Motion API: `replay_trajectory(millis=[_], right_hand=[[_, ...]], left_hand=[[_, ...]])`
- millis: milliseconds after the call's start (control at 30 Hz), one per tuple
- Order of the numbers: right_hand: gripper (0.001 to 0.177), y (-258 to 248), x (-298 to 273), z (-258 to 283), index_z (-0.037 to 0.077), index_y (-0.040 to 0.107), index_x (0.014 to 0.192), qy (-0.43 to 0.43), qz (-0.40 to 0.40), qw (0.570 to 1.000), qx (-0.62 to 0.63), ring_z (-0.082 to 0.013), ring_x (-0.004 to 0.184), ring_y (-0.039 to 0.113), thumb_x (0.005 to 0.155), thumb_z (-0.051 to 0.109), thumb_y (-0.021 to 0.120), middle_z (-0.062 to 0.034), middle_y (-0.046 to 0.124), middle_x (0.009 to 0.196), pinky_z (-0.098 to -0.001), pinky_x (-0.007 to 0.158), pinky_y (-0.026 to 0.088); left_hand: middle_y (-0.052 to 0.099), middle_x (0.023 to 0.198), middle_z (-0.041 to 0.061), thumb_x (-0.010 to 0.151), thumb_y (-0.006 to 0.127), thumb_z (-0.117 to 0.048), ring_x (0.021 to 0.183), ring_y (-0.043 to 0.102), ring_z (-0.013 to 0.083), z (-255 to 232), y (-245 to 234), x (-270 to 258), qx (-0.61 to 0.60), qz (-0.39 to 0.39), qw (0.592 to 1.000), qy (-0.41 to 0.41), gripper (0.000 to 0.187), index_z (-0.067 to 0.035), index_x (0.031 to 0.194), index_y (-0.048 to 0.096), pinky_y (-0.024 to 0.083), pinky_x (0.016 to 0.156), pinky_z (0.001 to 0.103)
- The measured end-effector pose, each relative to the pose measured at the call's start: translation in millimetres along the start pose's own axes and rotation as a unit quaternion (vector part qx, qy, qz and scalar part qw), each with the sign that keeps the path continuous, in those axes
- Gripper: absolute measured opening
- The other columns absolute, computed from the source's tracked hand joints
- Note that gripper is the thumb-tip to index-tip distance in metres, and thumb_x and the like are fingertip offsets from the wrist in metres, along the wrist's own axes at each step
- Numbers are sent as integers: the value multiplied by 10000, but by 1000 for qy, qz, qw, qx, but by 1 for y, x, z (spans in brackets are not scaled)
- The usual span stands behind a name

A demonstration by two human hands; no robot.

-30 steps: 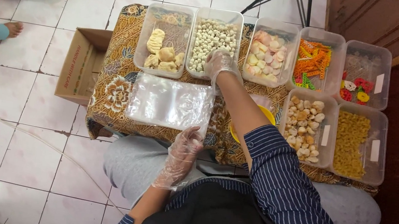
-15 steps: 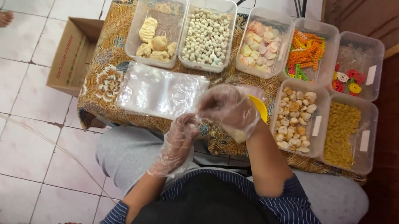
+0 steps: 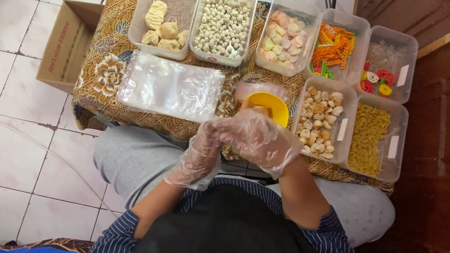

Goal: Packing various types of snacks from multiple containers into a small plastic bag.

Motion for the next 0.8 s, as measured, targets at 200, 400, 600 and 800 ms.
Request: replay_trajectory(millis=[200, 400, 600, 800], right_hand=[[317, -11, 0, 135, 160, 696, 1231, -89, -40, 975, -198, -368, 1012, 679, 1010, 363, 594, -154, 685, 1038, -461, 863, 576], [271, 18, 10, -217, 140, 756, 1179, 32, 6, 999, -24, -297, 1012, 715, 1010, 323, 649, -116, 738, 1044, -404, 952, 561], [398, -56, 89, 82, -22, 587, 1325, -166, 42, 869, 465, -227, 953, 719, 947, 101, 581, -131, 670, 1038, -321, 924, 577], [456, -66, 185, 40, 330, 707, 1108, 67, 40, 879, -470, -344, 1378, 449, 696, 139, 754, 102, 360, 1536, -402, 982, 563]], left_hand=[[690, 1190, 235, 950, 648, 11, 1081, 691, 308, -29, 12, 0, -107, 9, 983, 148, 550, -31, 1472, 478, 537, 943, 484], [699, 1003, 130, 909, 762, -88, 886, 634, 181, -37, -4, 12, -103, 30, 992, -71, 351, 17, 1218, 631, 543, 831, 398], [782, 833, -48, 949, 705, -297, 857, 758, 155, 0, -21, 5, 22, 47, 979, -200, 99, -288, 1036, 750, 558, 831, 295], [778, 1067, 91, 877, 778, -352, 1041, 734, 272, 5, -42, 9, -15, 52, 959, -278, 383, -213, 1219, 676, 549, 929, 420]])
Point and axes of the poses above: each hand's wrist, its own x-axis towards the middle knuckle, its own y-axis out of the palm, z = x × y, the point moved 3 cm from there along x, towards the middle knuckle
